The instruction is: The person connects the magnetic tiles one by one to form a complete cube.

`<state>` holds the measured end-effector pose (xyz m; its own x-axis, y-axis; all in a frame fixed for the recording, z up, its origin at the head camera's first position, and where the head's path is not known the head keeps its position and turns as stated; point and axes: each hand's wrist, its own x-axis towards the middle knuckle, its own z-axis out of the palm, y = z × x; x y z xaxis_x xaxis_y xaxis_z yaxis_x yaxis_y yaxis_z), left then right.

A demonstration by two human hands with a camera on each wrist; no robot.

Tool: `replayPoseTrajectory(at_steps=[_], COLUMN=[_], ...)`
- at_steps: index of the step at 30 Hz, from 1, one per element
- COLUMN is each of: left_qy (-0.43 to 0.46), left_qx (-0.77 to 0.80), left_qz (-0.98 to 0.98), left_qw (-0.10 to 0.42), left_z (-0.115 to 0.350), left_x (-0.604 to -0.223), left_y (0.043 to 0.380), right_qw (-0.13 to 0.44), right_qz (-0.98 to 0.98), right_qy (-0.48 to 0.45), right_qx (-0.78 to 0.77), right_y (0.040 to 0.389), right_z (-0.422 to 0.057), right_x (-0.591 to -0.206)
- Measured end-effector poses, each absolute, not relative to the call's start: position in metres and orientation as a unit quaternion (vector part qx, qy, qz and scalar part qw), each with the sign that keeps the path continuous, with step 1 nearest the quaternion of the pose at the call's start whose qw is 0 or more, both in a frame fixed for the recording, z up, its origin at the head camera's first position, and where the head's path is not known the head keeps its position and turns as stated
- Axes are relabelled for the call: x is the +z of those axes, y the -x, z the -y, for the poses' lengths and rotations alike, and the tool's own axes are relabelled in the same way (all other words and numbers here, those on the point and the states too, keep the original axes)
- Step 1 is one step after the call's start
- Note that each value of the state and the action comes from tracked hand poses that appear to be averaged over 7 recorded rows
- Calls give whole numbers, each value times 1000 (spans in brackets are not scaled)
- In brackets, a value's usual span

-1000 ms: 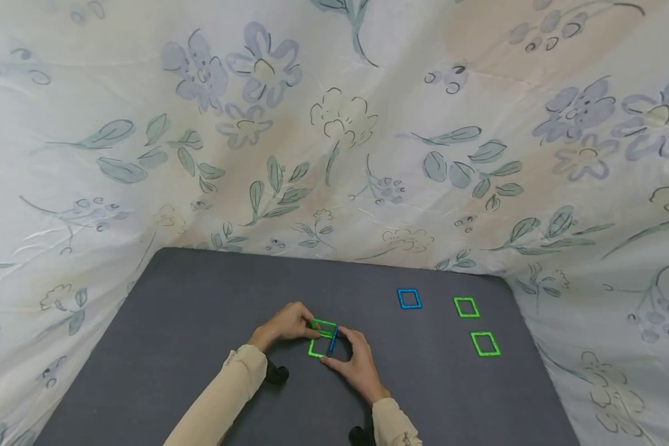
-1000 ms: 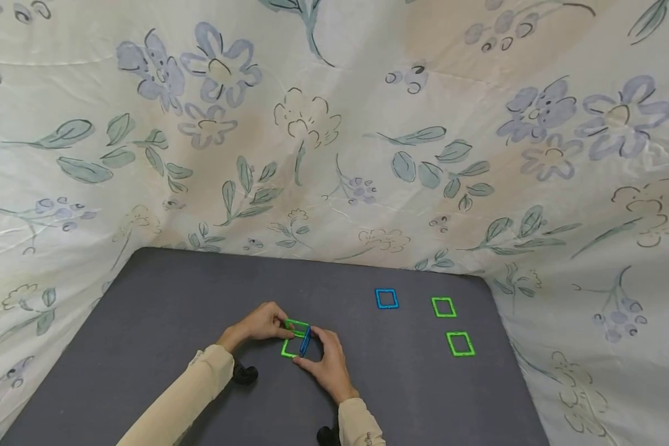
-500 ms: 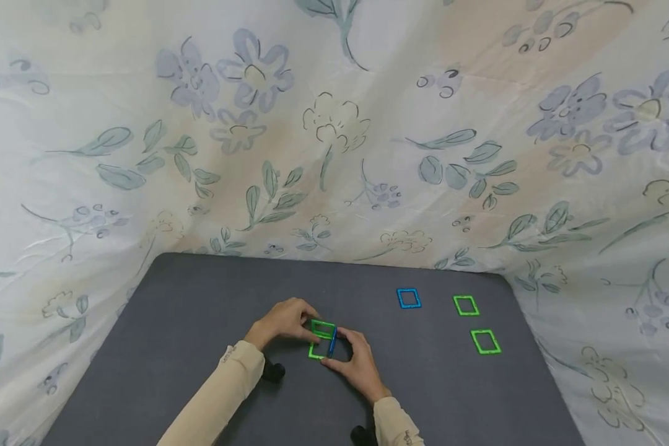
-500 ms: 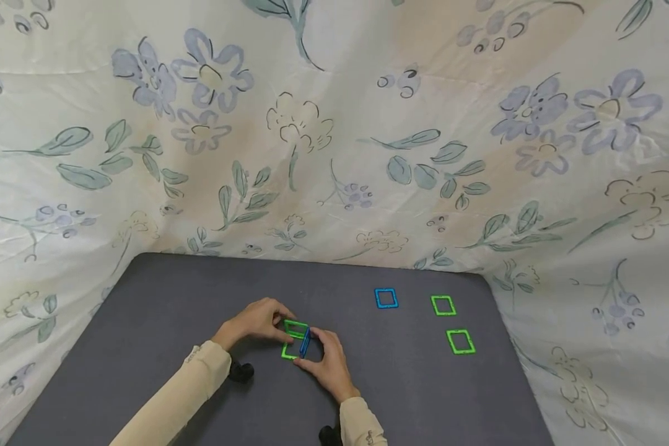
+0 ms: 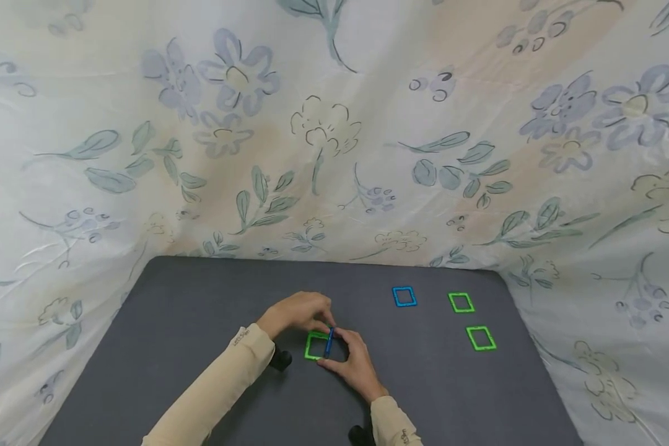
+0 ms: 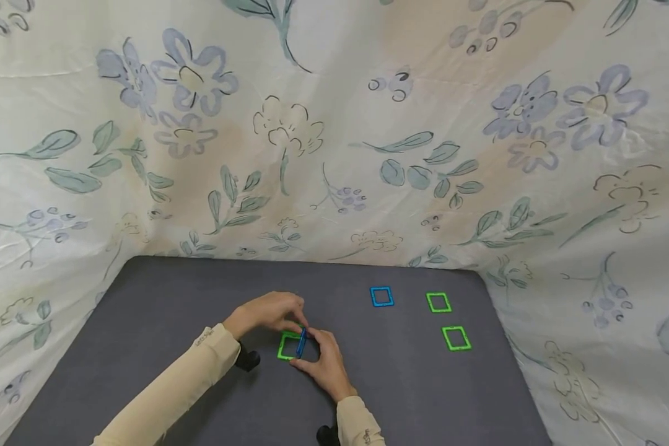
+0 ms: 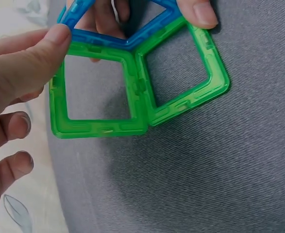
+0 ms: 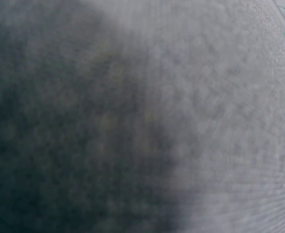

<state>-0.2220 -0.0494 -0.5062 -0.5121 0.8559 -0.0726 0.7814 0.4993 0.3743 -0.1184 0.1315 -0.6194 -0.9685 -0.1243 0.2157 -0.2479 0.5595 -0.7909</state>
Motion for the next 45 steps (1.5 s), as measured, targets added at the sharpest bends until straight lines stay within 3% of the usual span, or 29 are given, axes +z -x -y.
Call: replayPoseTrajectory(at_steps=[13, 25, 32, 37, 45], left_qy=[-449, -462, -450, -446, -406], left_qx=[151, 180, 240, 290, 364], left_qz=[-857, -842, -833, -825, -833], left_qw=[202, 214, 214, 190, 94], left_z=[46, 50, 56, 65, 74], left_x=[-503, -506, -513, -522, -542], left_y=[229, 231, 232, 230, 210], right_qw=[64, 54, 75, 115, 193], right_qz=[878, 879, 887, 895, 900], right_qy=[-119, -161, -153, -135, -120], right_qx=[458, 445, 428, 409, 373], right_y=[118, 120, 119, 118, 121], right_z=[-129, -140, -166, -191, -241], right_x=[-617, -617, -610, -602, -595])
